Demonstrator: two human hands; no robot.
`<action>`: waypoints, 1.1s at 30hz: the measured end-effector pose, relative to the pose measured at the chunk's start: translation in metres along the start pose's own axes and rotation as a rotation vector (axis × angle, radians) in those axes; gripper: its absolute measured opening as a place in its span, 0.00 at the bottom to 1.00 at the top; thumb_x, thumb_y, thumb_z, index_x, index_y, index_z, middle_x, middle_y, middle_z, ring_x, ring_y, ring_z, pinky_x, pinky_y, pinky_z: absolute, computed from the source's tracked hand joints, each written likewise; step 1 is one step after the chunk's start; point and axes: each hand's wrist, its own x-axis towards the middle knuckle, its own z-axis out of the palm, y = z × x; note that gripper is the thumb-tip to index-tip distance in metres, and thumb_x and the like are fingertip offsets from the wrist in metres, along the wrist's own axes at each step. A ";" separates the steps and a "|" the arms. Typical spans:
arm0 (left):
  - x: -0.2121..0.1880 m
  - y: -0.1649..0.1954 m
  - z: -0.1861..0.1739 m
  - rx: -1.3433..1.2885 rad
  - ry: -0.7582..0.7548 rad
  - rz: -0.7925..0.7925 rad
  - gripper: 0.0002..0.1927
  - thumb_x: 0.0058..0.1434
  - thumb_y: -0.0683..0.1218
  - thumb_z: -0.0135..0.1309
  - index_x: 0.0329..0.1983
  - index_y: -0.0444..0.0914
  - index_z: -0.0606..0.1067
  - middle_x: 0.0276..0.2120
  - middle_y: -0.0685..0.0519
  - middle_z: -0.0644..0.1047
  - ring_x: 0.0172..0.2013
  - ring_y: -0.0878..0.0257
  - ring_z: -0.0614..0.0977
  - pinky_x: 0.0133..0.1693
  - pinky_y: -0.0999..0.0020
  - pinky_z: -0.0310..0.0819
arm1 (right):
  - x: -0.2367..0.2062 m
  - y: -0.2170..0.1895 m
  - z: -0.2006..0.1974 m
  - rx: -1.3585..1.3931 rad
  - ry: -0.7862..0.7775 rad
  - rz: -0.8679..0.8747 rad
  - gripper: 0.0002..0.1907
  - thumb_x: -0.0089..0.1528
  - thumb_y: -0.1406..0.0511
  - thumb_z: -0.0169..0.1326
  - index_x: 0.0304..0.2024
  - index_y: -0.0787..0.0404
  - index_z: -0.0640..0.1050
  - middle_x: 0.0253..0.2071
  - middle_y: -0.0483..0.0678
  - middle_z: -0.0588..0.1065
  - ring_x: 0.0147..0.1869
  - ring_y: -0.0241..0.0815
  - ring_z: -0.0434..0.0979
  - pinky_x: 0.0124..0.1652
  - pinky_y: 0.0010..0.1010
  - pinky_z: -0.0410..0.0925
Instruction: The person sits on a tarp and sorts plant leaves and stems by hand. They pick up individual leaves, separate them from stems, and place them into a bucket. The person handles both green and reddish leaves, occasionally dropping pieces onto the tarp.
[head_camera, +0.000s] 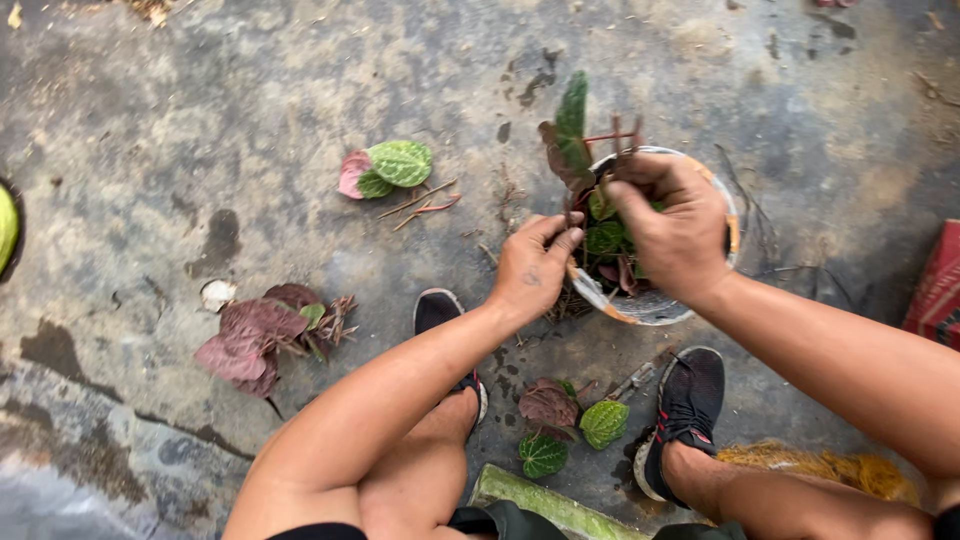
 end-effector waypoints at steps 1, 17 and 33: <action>-0.001 -0.009 -0.006 0.088 -0.017 0.003 0.11 0.66 0.45 0.58 0.48 0.36 0.81 0.37 0.48 0.78 0.41 0.56 0.80 0.45 0.63 0.74 | 0.001 -0.001 -0.003 -0.036 0.009 -0.008 0.09 0.69 0.75 0.58 0.52 0.68 0.75 0.47 0.52 0.79 0.47 0.36 0.79 0.48 0.27 0.76; 0.043 -0.045 -0.162 0.801 0.216 0.192 0.08 0.63 0.44 0.60 0.43 0.37 0.81 0.36 0.44 0.78 0.40 0.45 0.80 0.42 0.51 0.72 | 0.011 -0.007 -0.007 0.169 0.053 0.062 0.11 0.67 0.74 0.59 0.51 0.69 0.76 0.45 0.48 0.80 0.45 0.32 0.80 0.46 0.24 0.76; 0.022 0.070 -0.016 0.125 0.015 -0.086 0.21 0.68 0.51 0.54 0.61 0.39 0.79 0.34 0.47 0.80 0.33 0.62 0.82 0.38 0.69 0.75 | 0.002 -0.005 0.023 0.016 0.026 0.074 0.11 0.67 0.72 0.58 0.51 0.66 0.79 0.42 0.43 0.81 0.43 0.29 0.79 0.43 0.23 0.75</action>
